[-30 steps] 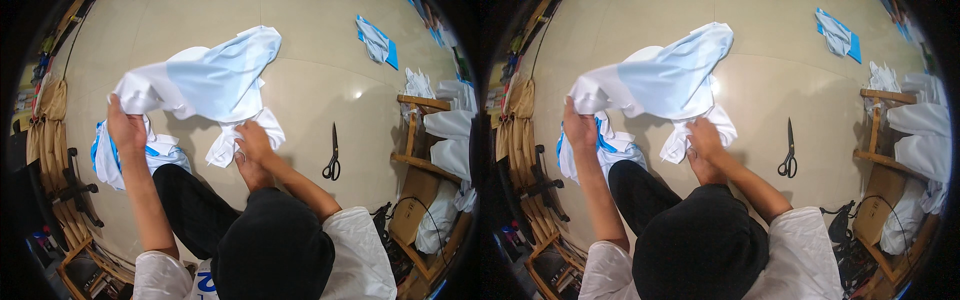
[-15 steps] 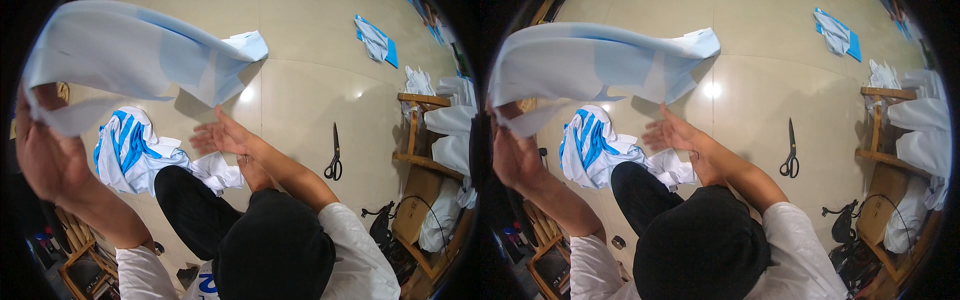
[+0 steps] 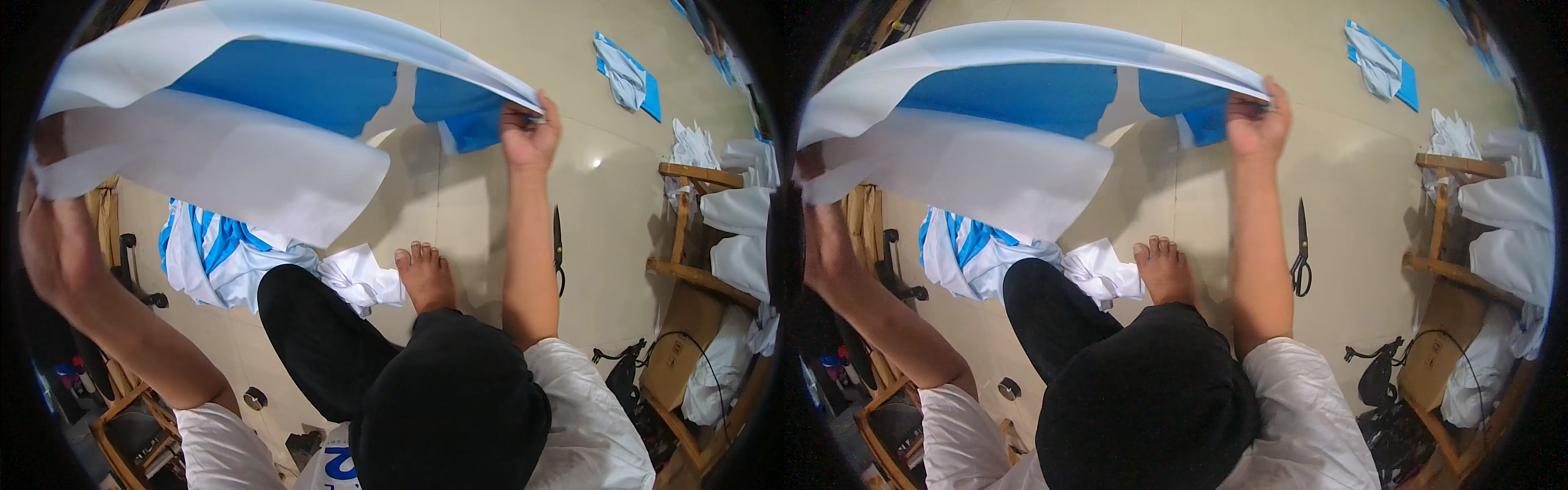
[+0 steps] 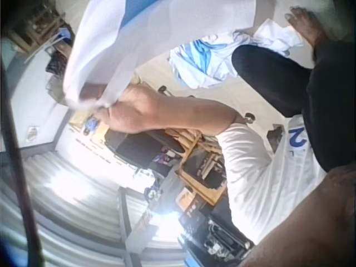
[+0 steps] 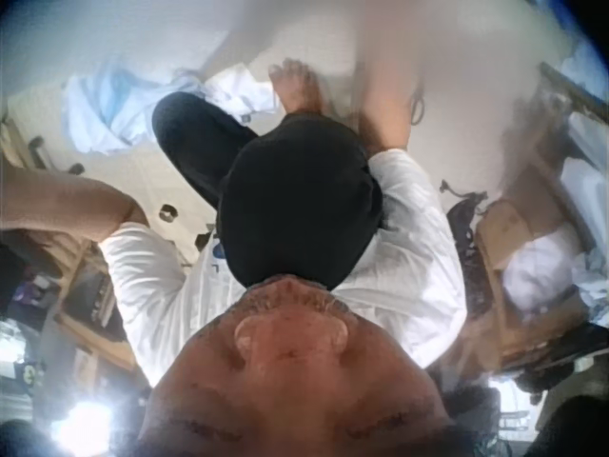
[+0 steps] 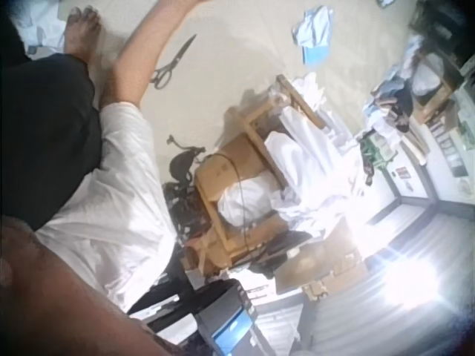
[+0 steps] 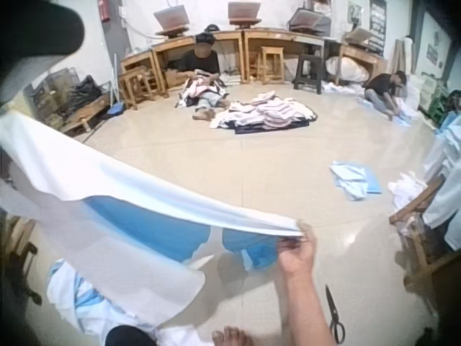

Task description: The person sits on the floor and uses scissors to cut a large piece of light blue and white fabric. They cut along a curved line, then unfold the fabric to reveal a symmetrical pattern. The person continues to trim the edges of the fabric, following the curved shape, and adjusts the fabric on the floor between cuts.

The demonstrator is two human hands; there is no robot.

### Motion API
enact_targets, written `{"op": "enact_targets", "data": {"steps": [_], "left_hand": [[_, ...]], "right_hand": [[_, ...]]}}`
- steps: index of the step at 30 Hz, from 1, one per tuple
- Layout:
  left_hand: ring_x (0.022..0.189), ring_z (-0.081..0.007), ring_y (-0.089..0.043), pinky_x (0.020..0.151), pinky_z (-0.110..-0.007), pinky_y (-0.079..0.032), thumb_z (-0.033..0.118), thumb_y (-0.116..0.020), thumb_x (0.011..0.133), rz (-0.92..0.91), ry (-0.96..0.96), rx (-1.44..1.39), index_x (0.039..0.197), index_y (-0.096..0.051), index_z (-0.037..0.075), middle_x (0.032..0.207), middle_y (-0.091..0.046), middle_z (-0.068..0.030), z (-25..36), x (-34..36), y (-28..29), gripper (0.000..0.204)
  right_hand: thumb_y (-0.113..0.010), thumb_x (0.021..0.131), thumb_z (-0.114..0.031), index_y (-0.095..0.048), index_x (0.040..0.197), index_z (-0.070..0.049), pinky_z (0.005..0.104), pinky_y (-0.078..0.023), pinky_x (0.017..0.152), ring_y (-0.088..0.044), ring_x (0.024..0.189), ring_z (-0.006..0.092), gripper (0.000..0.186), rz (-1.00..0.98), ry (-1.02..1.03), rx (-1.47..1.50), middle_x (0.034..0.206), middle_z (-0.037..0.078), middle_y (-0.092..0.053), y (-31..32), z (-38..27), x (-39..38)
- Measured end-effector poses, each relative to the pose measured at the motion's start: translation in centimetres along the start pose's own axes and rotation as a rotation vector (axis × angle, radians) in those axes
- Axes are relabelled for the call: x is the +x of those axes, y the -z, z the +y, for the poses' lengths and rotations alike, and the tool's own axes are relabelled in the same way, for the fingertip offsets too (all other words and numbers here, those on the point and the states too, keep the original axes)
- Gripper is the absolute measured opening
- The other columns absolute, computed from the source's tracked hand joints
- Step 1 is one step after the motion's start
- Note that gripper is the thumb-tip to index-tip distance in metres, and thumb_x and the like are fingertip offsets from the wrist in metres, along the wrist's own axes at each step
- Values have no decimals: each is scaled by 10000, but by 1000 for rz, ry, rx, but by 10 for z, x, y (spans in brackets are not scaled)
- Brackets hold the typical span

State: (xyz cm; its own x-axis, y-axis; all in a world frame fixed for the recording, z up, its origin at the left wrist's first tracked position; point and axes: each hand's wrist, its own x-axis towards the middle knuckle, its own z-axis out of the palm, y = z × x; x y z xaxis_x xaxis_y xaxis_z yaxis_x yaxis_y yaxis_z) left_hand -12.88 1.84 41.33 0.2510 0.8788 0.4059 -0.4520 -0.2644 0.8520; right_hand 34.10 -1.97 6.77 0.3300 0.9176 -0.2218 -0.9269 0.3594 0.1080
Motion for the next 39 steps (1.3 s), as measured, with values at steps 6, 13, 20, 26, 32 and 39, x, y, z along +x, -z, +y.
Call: {"op": "enact_targets", "data": {"steps": [6, 13, 20, 26, 32, 39], "left_hand": [[1356, -381, -590, 1230, -465, -486, 50, -381, 1159, -124, 361, -375, 1485, -401, -189, 1476, -525, -344, -74, 68, 161, 405], [1339, -393, -595, 1185, -449, -534, -25, -402, 1120, 397, 259, 31, 1478, -406, -203, 1453, -547, -334, -87, 169, 234, 400], [969, -188, -696, 852, -308, -603, 103, -553, 1111, 282, 438, 74, 1277, -626, -73, 1142, -705, -123, -66, 73, 236, 253], [937, -130, -712, 778, -294, -589, 296, -710, 1048, 593, 612, 385, 1259, -665, 7, 1134, -742, -69, -145, -3, 198, 361], [805, -119, -674, 680, -288, -535, 354, -674, 1064, 568, 649, 665, 1257, -672, 38, 981, -731, -24, -225, -43, 157, 370], [694, -83, -568, 583, -275, -428, 338, -707, 1044, 418, 815, 737, 1210, -684, 45, 861, -665, 17, -320, -79, 208, 338]], "right_hand": [[-691, 936, 16, -607, 1020, 5, 411, -612, 837, -698, 930, 290, 120, 291, 209, -428, 943, 124, -668, -52, -55, 60], [-722, 973, -109, -655, 1124, -8, 423, -614, 987, -697, 1020, 298, 194, -110, 220, -823, 1084, 153, -702, -158, -132, 193], [-718, 1001, -67, -648, 1187, 34, 395, -603, 971, -708, 1095, 263, 222, -220, 118, -662, 1179, 140, -724, -195, -217, 116], [-753, 1006, -84, -662, 1275, 18, 374, -614, 1004, -724, 1136, 221, 302, 49, 332, -931, 1232, 112, -743, -122, -156, -7], [-770, 992, -81, -635, 1343, 20, 357, -598, 1023, -710, 1177, 225, 390, 279, 297, -1000, 1284, 124, -721, -23, -176, -11], [-816, 942, -52, -607, 1360, 29, 360, -591, 1001, -707, 1162, 229, 475, 428, 183, -1226, 1288, 134, -711, 54, -198, -1]]}}
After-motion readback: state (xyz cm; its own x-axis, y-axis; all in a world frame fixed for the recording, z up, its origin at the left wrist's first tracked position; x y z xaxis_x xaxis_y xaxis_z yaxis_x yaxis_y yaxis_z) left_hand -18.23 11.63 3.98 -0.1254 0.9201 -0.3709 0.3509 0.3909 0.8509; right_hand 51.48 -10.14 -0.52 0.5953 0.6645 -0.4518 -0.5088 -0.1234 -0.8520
